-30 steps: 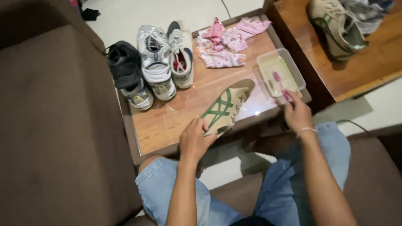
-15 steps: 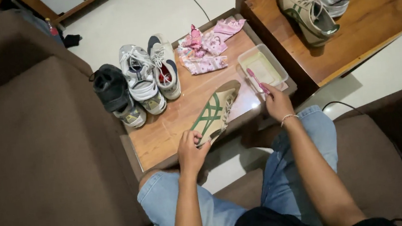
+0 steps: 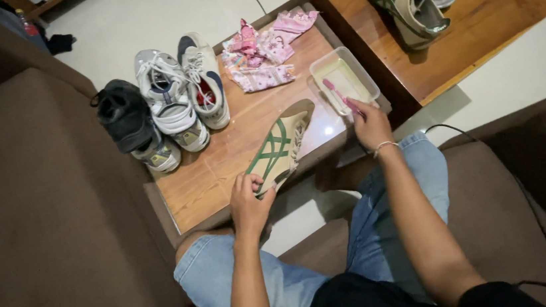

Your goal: Cleaning a sneaker with a toothbrush and cleaning solution while sitting on a couch.

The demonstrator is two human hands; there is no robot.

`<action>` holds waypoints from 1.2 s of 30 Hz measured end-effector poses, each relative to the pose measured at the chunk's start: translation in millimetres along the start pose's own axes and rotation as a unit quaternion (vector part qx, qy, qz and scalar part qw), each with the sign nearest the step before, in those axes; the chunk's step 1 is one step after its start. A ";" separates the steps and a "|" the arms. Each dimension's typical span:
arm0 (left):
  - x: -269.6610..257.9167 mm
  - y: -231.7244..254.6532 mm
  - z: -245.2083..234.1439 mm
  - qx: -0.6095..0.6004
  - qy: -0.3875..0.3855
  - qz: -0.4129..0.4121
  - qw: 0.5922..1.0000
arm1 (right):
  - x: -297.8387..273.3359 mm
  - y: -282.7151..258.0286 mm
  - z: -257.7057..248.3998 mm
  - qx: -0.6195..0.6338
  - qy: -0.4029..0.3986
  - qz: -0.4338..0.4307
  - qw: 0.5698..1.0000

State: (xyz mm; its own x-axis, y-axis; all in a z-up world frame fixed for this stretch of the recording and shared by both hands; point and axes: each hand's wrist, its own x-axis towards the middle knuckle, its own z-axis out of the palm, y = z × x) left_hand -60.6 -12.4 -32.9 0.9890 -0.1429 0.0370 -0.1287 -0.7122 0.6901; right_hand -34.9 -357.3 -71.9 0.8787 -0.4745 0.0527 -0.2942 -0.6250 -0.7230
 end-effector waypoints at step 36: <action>-18.8 -0.9 22.9 -0.051 0.060 -0.127 0.989 | -79.9 -44.1 22.2 -0.010 -0.112 -0.299 0.948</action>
State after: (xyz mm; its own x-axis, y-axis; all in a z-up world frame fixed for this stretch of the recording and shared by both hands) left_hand -80.8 -24.8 -50.8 0.9908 0.1184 -0.0653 0.1265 -0.6404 0.7575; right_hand -83.8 -278.1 -59.5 0.9474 0.1101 0.3004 0.2768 -0.7531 -0.5968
